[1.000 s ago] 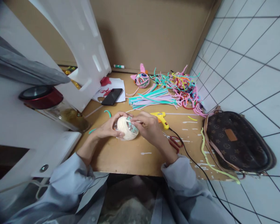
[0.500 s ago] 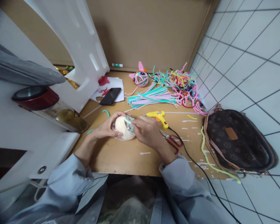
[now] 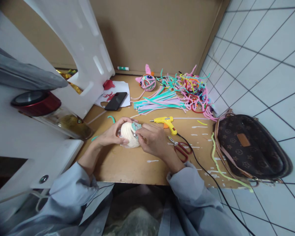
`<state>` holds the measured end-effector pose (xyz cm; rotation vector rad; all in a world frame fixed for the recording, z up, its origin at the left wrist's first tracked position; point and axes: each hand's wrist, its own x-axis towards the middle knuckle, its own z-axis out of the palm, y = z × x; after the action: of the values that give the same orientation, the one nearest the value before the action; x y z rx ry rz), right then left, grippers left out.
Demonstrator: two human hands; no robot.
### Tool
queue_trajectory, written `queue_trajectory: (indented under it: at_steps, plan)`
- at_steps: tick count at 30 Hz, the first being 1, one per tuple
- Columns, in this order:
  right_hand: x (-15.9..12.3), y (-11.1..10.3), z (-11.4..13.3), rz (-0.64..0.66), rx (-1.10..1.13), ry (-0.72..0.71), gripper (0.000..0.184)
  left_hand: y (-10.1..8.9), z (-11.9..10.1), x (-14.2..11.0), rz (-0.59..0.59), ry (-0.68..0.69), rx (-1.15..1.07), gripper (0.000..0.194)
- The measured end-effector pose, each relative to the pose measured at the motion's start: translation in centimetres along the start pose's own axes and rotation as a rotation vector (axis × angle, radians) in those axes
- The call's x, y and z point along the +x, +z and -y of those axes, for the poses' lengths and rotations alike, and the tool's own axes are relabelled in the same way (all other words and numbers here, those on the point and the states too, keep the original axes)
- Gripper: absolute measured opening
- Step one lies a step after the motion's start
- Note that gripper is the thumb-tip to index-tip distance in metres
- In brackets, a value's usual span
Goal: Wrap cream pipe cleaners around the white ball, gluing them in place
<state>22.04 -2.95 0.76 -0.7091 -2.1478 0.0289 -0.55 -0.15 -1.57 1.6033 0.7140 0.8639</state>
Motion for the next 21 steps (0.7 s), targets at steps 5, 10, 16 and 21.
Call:
queue_trajectory:
  at_steps: [5,10,16,21]
  plan:
    - [-0.03,0.13,0.1,0.022,0.013,0.006,0.012,-0.08,0.14,-0.01,0.014,0.021,0.003,0.069]
    - [-0.06,0.27,0.18,0.041,0.024,-0.003,0.012,-0.04,0.07,0.03,0.023,0.03,-0.006,0.067]
    - [-0.21,0.39,0.29,0.057,0.043,0.005,0.014,0.04,-0.02,0.0,0.017,0.016,-0.009,0.069]
    - [-0.25,0.43,0.32,0.062,0.033,0.004,0.014,0.03,-0.12,-0.06,0.008,-0.007,0.006,0.07]
